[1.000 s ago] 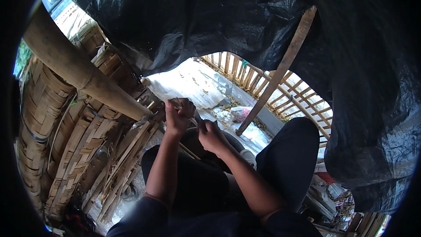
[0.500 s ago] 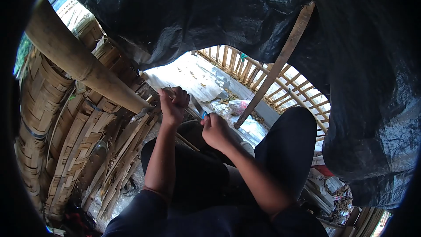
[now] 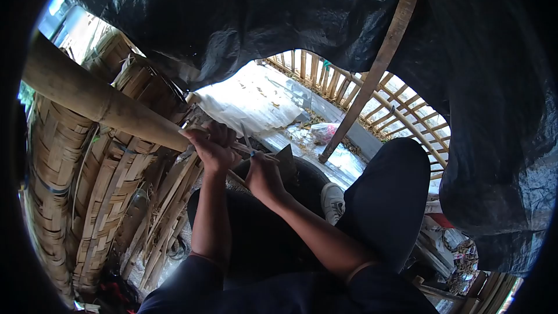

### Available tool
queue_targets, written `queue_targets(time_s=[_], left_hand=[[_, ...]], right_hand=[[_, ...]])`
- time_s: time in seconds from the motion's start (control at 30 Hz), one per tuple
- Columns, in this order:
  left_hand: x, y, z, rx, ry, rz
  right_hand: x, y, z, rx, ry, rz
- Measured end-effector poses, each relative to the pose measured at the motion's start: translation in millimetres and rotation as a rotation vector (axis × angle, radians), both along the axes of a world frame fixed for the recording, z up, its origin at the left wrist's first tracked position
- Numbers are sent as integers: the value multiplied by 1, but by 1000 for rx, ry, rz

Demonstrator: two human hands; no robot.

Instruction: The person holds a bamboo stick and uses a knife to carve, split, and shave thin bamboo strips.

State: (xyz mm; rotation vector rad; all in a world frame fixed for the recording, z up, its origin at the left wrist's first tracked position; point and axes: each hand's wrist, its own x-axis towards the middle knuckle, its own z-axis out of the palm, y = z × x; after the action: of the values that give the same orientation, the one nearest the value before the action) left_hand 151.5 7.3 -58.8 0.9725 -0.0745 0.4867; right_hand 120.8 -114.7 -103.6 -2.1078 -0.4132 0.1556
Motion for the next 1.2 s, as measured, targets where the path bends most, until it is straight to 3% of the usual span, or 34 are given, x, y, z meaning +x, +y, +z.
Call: queue_targets(time_s=[0.13, 0.27, 0.4, 0.47, 0.57, 0.63, 0.67, 0.77, 0.8, 0.9, 1.03, 1.2], left_hand=[[1, 4, 3, -5, 66, -30], [0, 3, 1, -17, 72, -39], [2, 0, 0, 22, 54, -106], [2, 4, -3, -57, 73, -71], [3, 9, -7, -53, 73, -60], [4, 7, -2, -65, 64, -89], [4, 6, -1, -81, 59, -113], [2, 13, -4, -51, 66, -53], [1, 13, -4, -54, 66, -50], [3, 15, -7, -109, 88, -52], [3, 14, -7, -79, 50, -125], [0, 18, -2, -75, 98, -53]], right_hand=[[-6, 3, 28, 30, -35, -5], [5, 1, -21, -43, 134, -87], [-2, 1, 22, 114, 5, -40], [3, 0, -23, 47, 61, -65], [8, -4, -46, -2, 99, -97], [7, -2, -14, -51, 175, -27], [-1, 3, -9, 102, 108, -52], [2, 1, -8, 87, 132, -11], [3, 2, -50, 28, 59, -75], [6, -11, -88, -89, 79, -60], [-1, 5, -5, 112, 120, -64], [6, -13, -86, 35, 30, -71]])
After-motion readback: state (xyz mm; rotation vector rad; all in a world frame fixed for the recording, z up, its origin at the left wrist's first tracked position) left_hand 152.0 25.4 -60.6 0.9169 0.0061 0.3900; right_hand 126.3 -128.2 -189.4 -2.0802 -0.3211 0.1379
